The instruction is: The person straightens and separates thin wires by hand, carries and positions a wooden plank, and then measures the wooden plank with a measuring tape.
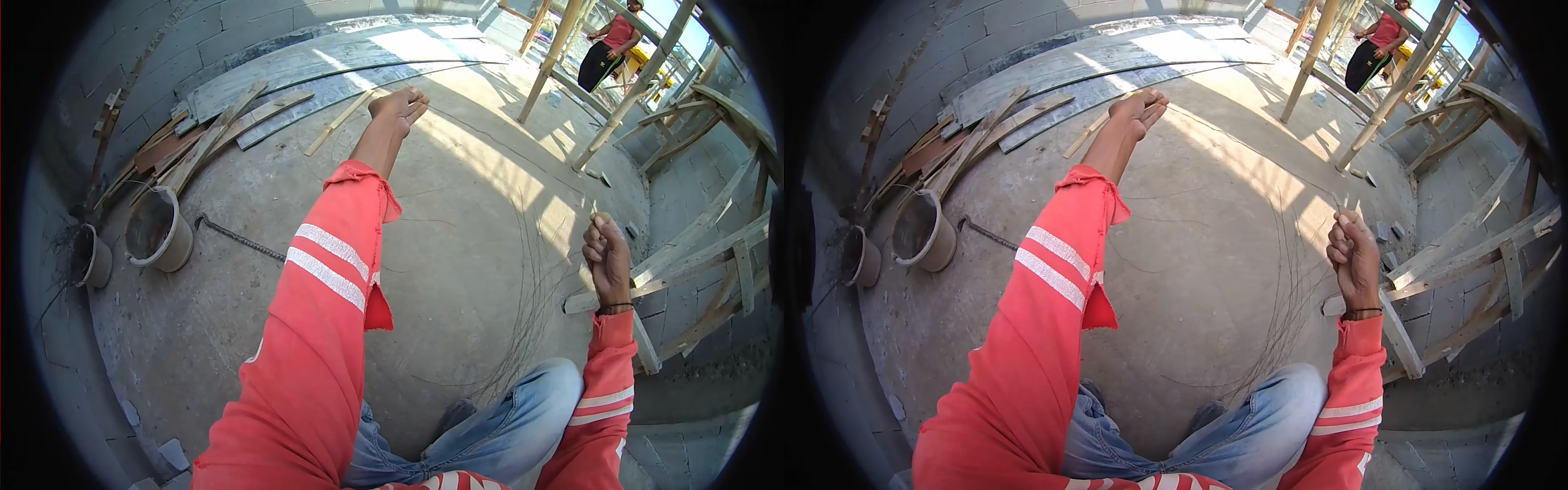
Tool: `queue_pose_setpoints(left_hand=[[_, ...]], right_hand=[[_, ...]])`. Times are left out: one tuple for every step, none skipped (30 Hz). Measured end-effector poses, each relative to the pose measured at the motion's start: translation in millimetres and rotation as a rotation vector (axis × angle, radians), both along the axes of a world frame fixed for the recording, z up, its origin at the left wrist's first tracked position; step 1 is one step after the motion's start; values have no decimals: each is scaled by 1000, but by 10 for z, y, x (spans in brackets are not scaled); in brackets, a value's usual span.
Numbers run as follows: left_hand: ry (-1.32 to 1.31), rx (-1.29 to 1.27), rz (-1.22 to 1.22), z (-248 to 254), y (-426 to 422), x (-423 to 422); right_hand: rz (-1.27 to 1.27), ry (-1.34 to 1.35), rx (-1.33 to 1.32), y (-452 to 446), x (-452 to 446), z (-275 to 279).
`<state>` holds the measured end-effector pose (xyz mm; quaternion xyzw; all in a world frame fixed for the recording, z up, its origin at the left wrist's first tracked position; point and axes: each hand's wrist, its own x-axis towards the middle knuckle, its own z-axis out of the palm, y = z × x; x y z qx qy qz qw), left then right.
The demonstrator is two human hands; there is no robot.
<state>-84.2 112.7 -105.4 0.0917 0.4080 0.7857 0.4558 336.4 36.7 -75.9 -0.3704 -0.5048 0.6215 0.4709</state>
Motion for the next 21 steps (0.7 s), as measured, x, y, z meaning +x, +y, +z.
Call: queue_pose_setpoints(left_hand=[[-1,21,-31,-17,7,-1],[0,38,-66,-39,8,9],[-2,30,-68,-40,9,28],[15,31,-65,-15,30,50],[30,35,-64,7,51,84],[43,45,-50,47,14,144],[37,46,-54,26,30,160],[16,64,-46,-11,67,160],[-1,86,-33,-7,85,143],[-1,95,-27,28,49,128],[-11,102,-26,34,-2,114],[-21,103,-26,42,-52,102],[-21,96,-23,49,-73,90],[-27,93,-10,58,-86,96],[-32,90,-4,64,-87,118],[-30,83,-15,66,-94,144],[-15,64,-28,77,-102,160],[-1,50,-39,102,-104,180],[-5,53,-45,50,-37,191],[-61,65,-75,-43,81,170],[-113,83,-98,-61,154,128]], right_hand=[[63,232,-5,-148,-32,135],[64,231,-10,-225,-14,206],[354,-157,4,-301,19,245],[637,-545,18,-345,50,248],[632,-545,10,-311,67,128],[459,-993,403,-202,73,-95],[244,-1418,805,-92,84,-302],[8,-1456,784,33,154,-438],[5,-1457,789,22,194,-382],[-54,-832,375,-11,215,-276],[-91,-201,-31,-65,222,-169],[-19,116,-5,-194,200,-81],[-15,115,-11,-252,270,-73],[227,45,3,-295,384,-81],[464,-23,18,-351,453,-64],[547,-555,37,-415,400,53],[538,-555,32,-348,423,-46],[281,-1001,336,-214,455,-241],[-12,-1426,642,-118,473,-378],[-298,-1326,636,-63,457,-404],[-301,-1322,647,-100,448,-315]])
